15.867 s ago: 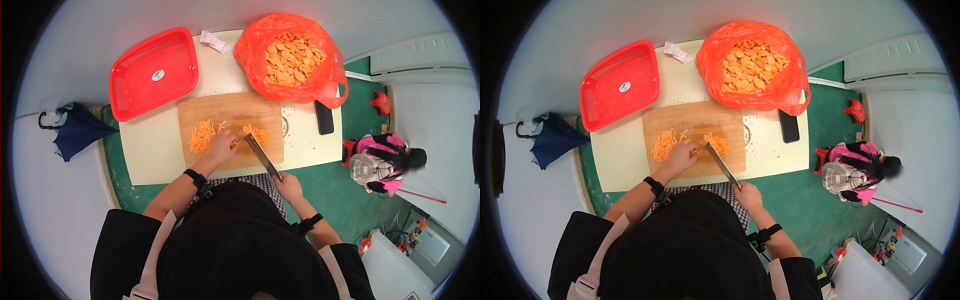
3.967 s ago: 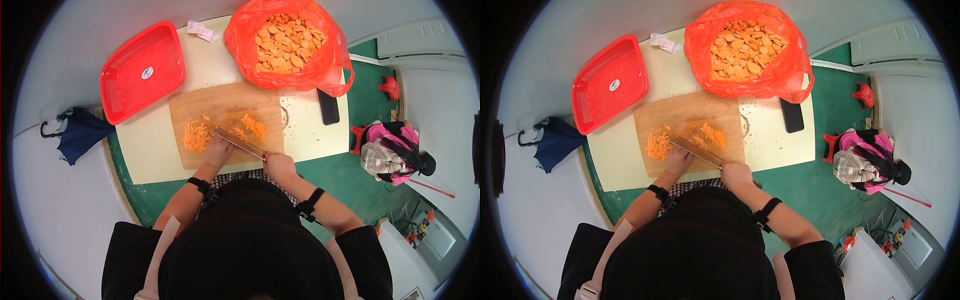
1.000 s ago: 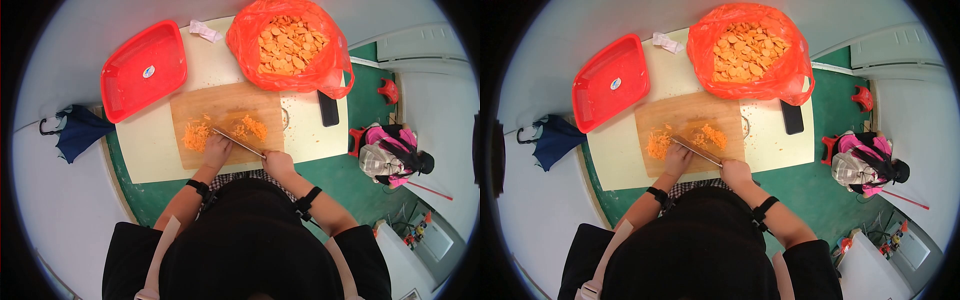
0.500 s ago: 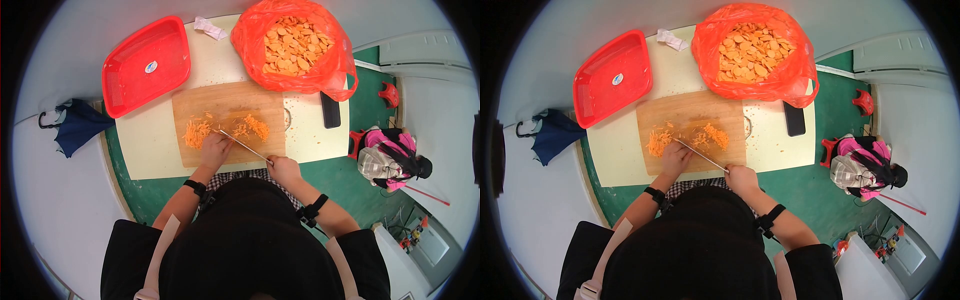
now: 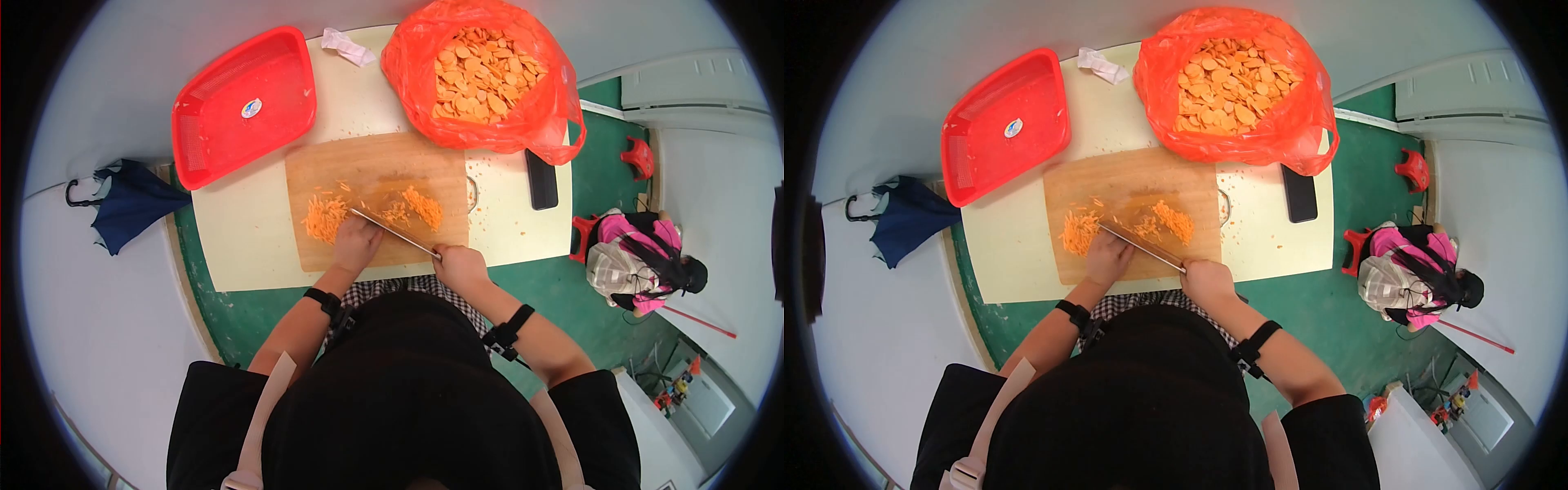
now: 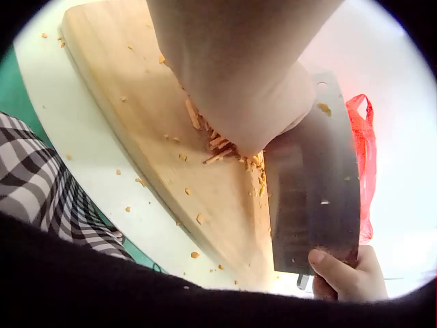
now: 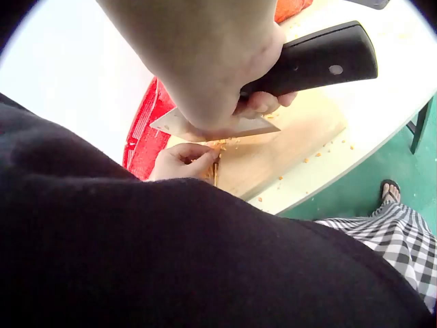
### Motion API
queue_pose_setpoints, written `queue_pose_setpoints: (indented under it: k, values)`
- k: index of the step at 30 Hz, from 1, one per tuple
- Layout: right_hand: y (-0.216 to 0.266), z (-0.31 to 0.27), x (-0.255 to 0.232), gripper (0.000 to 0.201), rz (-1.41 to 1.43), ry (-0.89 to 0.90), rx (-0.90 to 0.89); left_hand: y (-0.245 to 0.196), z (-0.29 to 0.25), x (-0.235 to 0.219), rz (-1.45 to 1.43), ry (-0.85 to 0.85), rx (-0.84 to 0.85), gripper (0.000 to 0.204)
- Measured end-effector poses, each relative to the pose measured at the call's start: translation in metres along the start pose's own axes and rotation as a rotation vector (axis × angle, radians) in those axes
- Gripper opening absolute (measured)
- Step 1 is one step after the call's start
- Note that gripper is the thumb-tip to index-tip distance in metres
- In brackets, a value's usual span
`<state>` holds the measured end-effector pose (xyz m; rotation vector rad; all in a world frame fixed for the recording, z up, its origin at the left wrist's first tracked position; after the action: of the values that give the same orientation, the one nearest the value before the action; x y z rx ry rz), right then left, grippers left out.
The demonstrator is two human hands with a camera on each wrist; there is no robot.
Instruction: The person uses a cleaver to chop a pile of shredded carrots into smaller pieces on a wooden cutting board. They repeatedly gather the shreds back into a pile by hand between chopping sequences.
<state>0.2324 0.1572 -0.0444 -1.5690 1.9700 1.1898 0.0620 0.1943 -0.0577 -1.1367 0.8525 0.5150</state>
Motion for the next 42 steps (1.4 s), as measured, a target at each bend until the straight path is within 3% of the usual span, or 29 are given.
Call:
queue_pose_setpoints:
  k: [8,14,34,42]
  values:
    - [-0.008,-0.006,0.019,0.016,-0.007,-0.013,0.049,-0.004,0.002,-0.001,0.001,-0.023,0.013,0.016]
    - [0.011,0.009,0.014,0.014,0.002,-0.071,0.005,-0.002,0.001,0.003,0.022,0.029,-0.019,0.016]
    - [0.003,-0.011,0.009,0.016,0.003,0.023,0.032,-0.001,-0.003,0.005,-0.002,0.021,-0.067,0.013]
    - [0.009,0.015,0.024,0.015,-0.009,-0.051,-0.013,0.004,-0.006,0.009,-0.010,0.027,-0.073,0.015]
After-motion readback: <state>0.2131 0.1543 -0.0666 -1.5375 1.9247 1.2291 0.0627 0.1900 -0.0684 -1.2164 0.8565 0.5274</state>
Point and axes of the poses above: each hand's wrist, its own z-axis towards the middle knuckle, its own x-axis out of the palm, y = z × x, the point moved 9 cm from there along z, towards the middle knuckle, and after that the axes turned 1 degree about -x, right-handed, at the moved point
